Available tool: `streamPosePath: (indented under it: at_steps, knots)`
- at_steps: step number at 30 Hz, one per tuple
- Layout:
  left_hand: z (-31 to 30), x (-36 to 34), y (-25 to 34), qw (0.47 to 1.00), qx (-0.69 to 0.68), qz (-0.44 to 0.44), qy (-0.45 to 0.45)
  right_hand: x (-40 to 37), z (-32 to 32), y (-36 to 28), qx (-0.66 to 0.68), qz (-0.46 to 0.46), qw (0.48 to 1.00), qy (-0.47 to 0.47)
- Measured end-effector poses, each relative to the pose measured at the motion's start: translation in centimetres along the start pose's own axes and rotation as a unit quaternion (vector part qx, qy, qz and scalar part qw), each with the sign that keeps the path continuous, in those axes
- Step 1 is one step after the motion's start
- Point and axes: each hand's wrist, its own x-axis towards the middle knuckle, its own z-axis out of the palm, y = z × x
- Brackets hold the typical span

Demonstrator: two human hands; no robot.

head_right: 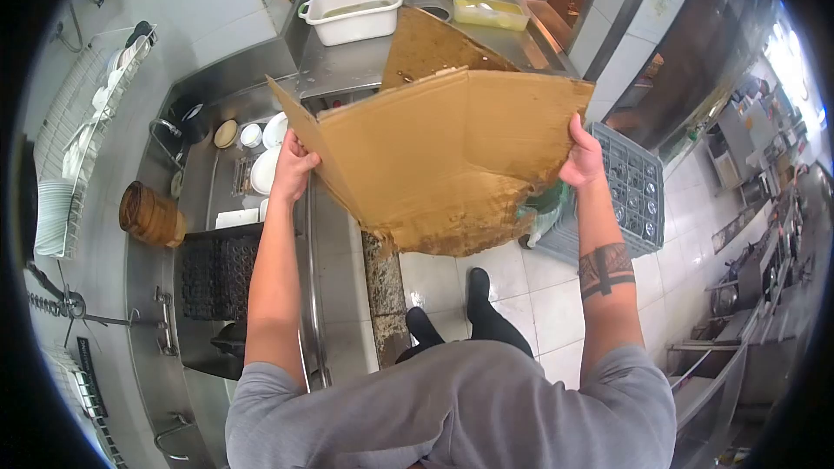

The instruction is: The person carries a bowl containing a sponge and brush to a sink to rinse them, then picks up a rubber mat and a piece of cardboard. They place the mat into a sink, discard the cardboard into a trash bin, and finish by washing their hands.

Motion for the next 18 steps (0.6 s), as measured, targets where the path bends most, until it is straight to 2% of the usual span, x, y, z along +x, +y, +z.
streamPosePath:
  at_steps: [2, 4, 5, 7, 9, 12, 13, 15, 16, 18]
  knots:
    - [0.6, 0.3, 0.5, 0.999, 0.028, -0.003, -0.02, 0.1, -0.2, -0.8, -0.019, 0.026, 0.997, -0.075]
    - [1.8, 0.9, 1.0, 0.983, 0.125, -0.088, -0.106, 0.6, 0.3, -0.8, -0.017, 0.046, 0.996, -0.078]
    - [2.9, 1.3, 1.2, 0.982, 0.127, -0.091, -0.106, 0.7, 0.3, -0.8, -0.017, 0.063, 0.995, -0.078]
    - [6.2, 2.5, 2.0, 0.963, 0.225, 0.006, -0.145, 1.5, -0.9, -0.2, 0.002, 0.074, 0.994, -0.076]
    - [7.8, 3.5, 2.3, 0.964, 0.207, -0.015, -0.165, 2.2, -1.5, -0.4, 0.019, 0.08, 0.994, -0.075]
    - [9.6, 3.8, 2.4, 0.975, 0.005, -0.161, -0.155, 2.2, -1.9, -0.1, 0.041, 0.053, 0.997, -0.038]
    - [10.3, 3.7, 2.4, 0.977, 0.018, -0.154, -0.145, 2.1, -1.8, -0.3, 0.039, 0.059, 0.996, -0.049]
    - [11.2, 3.9, 2.0, 0.971, -0.059, -0.165, -0.164, 1.4, -2.3, -0.4, 0.044, 0.059, 0.996, -0.049]
    - [11.7, 4.0, 1.3, 0.968, -0.058, -0.172, -0.172, 1.3, -2.5, -0.7, 0.022, 0.058, 0.998, -0.013]
    - [12.4, 4.3, -0.3, 0.978, -0.077, -0.12, -0.153, 1.0, -1.3, -1.5, -0.045, 0.034, 0.997, 0.053]
